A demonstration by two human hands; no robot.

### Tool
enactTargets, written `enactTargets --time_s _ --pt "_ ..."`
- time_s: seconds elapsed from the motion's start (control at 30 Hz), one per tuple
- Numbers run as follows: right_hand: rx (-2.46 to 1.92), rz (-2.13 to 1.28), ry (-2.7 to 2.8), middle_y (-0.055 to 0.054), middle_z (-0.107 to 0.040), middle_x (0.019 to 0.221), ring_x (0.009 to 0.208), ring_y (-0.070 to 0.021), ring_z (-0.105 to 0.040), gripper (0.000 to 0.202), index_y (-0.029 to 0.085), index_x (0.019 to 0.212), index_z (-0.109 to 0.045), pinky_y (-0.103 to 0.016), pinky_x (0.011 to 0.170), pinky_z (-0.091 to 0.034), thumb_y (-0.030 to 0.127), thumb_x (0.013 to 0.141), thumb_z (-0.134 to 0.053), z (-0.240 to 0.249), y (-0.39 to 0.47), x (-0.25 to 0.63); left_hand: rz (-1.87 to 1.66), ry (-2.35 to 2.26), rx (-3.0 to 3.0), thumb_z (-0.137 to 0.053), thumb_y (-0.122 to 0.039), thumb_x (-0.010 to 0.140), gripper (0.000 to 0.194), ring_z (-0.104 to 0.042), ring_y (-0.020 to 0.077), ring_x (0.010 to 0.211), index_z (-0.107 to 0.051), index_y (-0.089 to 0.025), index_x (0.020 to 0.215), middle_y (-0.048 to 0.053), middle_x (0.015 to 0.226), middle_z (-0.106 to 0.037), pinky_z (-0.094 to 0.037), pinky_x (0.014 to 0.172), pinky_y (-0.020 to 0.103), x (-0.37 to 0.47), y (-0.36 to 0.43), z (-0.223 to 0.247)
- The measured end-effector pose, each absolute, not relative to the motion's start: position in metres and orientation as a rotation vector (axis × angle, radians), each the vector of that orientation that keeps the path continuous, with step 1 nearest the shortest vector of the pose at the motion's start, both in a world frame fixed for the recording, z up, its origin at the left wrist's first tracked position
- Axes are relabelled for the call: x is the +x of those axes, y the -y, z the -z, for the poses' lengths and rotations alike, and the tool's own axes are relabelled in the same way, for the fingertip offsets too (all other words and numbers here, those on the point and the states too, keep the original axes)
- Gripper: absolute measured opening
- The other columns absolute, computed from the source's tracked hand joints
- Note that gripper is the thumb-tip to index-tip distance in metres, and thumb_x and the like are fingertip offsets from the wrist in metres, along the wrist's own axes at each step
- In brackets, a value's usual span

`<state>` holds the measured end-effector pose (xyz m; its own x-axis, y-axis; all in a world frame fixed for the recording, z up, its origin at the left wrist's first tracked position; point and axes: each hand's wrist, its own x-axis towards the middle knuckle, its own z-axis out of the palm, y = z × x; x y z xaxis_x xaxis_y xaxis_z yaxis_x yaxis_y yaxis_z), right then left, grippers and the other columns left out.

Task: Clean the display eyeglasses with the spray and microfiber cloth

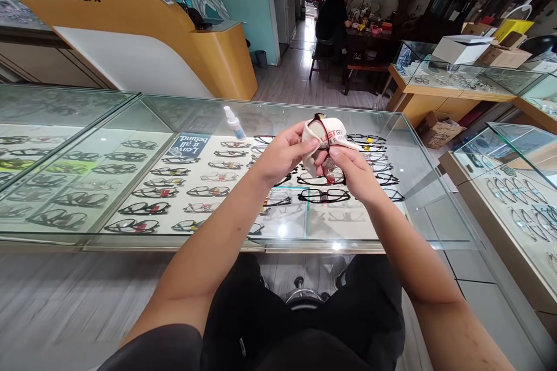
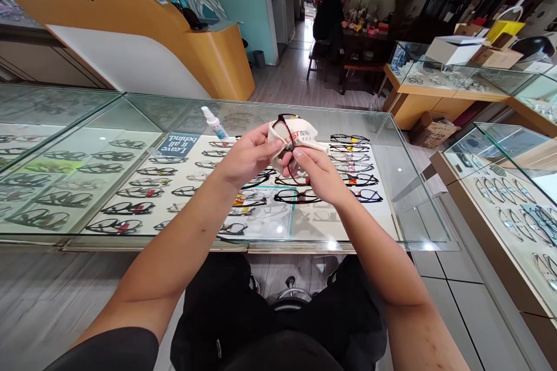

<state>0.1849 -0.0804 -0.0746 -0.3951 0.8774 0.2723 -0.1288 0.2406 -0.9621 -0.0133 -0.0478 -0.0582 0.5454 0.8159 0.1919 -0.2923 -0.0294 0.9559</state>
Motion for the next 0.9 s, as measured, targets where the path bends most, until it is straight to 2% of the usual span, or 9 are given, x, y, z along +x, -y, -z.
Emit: enactTargets --time_s 0.17,0.33,0.5,0.63,0.9 --pt "-0.699 -1.376 1.543 -0.004 -0.075 0.084 0.076 -0.0173 -0.063 0.045 0.020 0.095 -0.077 -0.032 0.076 -0.052 0.062 0.106 -0.064 0.075 0.080 0.188 -0.927 -0.462 1.258 -0.084 -0.046 0.093 0.035 -0.080 0.0277 0.066 -0.069 -0.019 0.109 0.006 0.077 -0.077 -0.065 0.066 0.037 -0.020 0.044 0.057" --pt "-0.718 -1.397 1.525 -0.005 -0.076 0.086 0.075 -0.0167 -0.063 0.048 0.019 0.096 -0.077 -0.029 0.071 -0.050 0.064 0.105 -0.064 0.074 0.082 0.189 -0.950 -0.426 1.236 -0.084 -0.047 0.091 0.040 -0.080 0.0276 0.063 -0.066 -0.016 0.109 0.007 0.079 -0.079 -0.065 0.060 0.035 -0.021 0.037 0.062" --pt "-0.655 -1.383 1.550 -0.003 -0.075 0.082 0.072 -0.0151 -0.060 0.045 0.018 0.093 -0.076 -0.030 0.075 -0.051 0.060 0.106 -0.065 0.072 0.082 0.186 -0.926 -0.404 1.294 -0.082 -0.050 0.097 0.039 -0.079 0.0245 0.060 -0.063 -0.018 0.107 0.004 0.073 -0.076 -0.067 0.062 0.034 -0.017 0.039 0.063" --pt "-0.649 -1.367 1.590 -0.003 -0.073 0.080 0.071 -0.0150 -0.059 0.050 0.019 0.087 -0.073 -0.031 0.075 -0.052 0.065 0.105 -0.065 0.073 0.081 0.182 -0.963 -0.415 1.307 -0.084 -0.054 0.095 0.043 -0.074 0.0195 0.054 -0.060 -0.019 0.100 0.000 0.066 -0.072 -0.064 0.057 0.029 -0.010 0.043 0.064" --pt "-0.663 -1.358 1.621 -0.004 -0.071 0.079 0.077 -0.0167 -0.063 0.053 0.019 0.087 -0.072 -0.031 0.077 -0.056 0.068 0.105 -0.063 0.079 0.081 0.179 -1.049 -0.424 1.324 -0.088 -0.054 0.092 0.045 -0.069 0.0185 0.046 -0.060 -0.021 0.104 -0.004 0.057 -0.067 -0.059 0.048 0.028 -0.003 0.043 0.076"
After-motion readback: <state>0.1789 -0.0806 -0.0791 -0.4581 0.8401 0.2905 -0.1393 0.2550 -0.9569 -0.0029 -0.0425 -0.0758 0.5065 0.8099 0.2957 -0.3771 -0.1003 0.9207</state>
